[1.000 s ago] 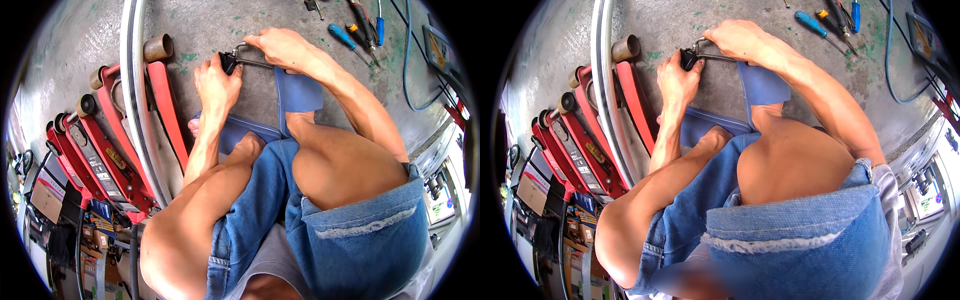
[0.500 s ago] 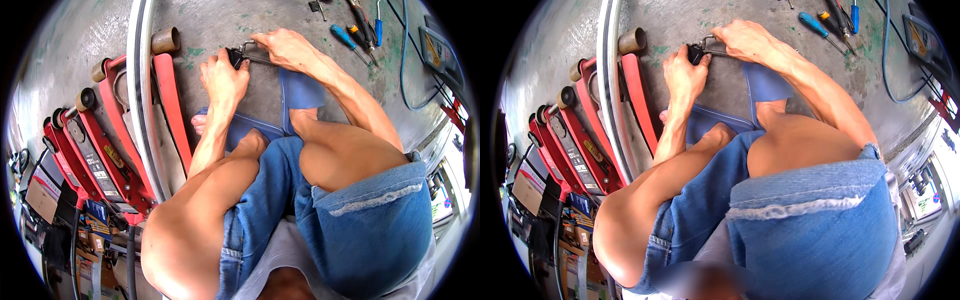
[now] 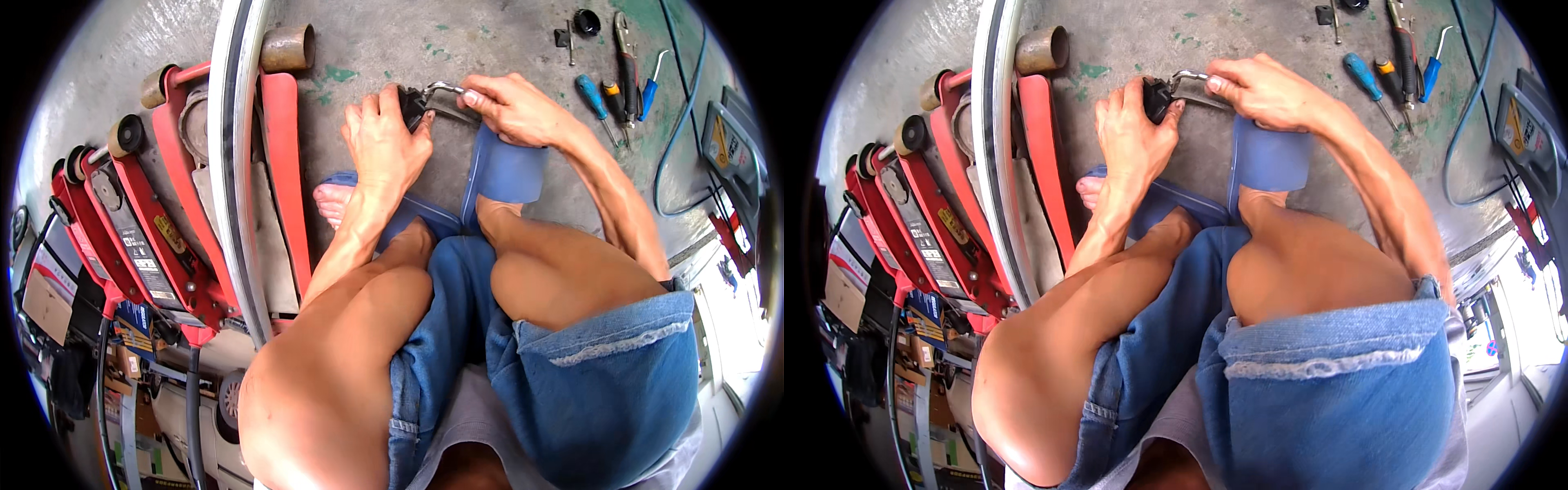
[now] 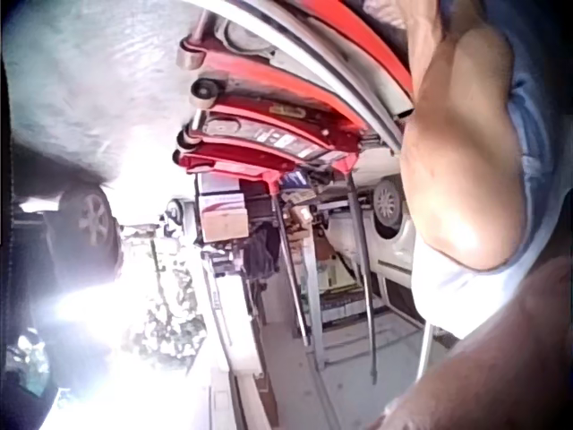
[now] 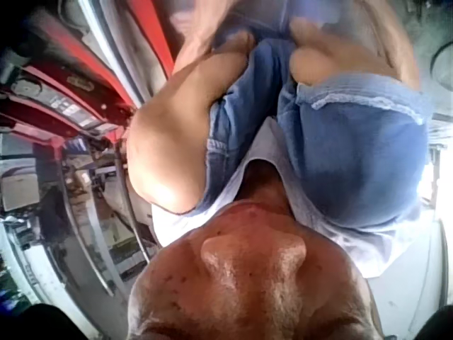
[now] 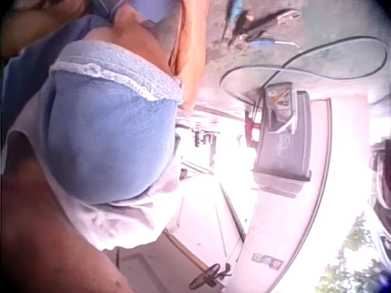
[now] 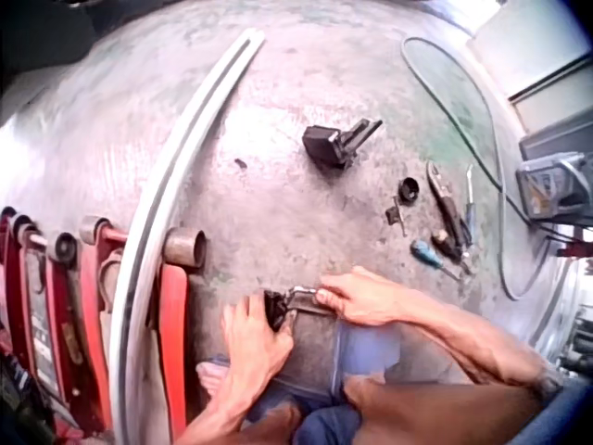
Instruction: The person holds a small black plastic component and uses a screwdriver to remove a screw and a metal bracket from it.
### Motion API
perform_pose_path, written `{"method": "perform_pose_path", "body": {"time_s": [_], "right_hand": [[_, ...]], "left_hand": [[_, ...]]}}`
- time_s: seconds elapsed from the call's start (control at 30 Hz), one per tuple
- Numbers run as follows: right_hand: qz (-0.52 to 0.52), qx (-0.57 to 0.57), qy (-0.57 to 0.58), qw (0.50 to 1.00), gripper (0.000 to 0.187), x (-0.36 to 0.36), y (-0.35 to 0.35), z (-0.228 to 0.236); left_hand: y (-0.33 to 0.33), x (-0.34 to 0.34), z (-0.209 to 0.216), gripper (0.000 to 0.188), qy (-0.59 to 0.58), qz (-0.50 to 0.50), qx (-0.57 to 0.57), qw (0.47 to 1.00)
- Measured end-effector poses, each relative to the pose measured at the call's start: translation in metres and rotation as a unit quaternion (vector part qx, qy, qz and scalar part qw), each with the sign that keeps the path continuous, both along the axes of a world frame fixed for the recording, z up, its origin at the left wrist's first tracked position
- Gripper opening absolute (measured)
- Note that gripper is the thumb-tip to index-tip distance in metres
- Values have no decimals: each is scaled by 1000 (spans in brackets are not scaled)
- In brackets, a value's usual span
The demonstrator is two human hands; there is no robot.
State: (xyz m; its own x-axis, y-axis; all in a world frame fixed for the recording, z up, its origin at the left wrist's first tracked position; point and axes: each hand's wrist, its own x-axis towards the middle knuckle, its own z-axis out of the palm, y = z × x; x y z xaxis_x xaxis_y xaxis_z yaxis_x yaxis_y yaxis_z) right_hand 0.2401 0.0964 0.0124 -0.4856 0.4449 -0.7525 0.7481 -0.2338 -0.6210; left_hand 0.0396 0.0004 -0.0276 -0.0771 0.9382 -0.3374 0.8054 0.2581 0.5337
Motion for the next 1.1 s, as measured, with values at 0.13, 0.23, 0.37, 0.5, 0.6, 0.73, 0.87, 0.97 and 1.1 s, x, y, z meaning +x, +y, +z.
{"method": "perform_pose_path", "body": {"time_s": [0.13,0.23,0.37,0.5,0.6,0.73,0.87,0.97,1.1], "right_hand": [[-36,-179,10,983,34,5,11,-5],[-73,-254,63,962,36,11,5,-11],[-143,-289,88,943,36,15,-5,-16],[-151,-298,99,937,37,12,-2,-21],[-164,-300,90,935,36,13,-7,-24],[-186,-291,86,935,38,12,-11,-18],[-227,-307,65,922,38,2,-15,-10],[-224,-290,25,930,40,-4,-22,-5],[-215,-236,-84,944,45,-9,-24,7]], "left_hand": [[1,-8,7,54,0,5,-9,1000],[1,-4,6,49,-24,-4,-16,1000],[7,-3,6,46,-24,-21,-33,999],[8,-7,8,46,-31,-2,-58,998],[12,-5,6,46,-15,-7,-70,997],[9,0,7,46,-3,4,-74,997],[13,0,9,46,0,18,-80,997],[11,1,8,46,16,13,-87,996],[12,3,9,47,9,2,-80,997]]}}
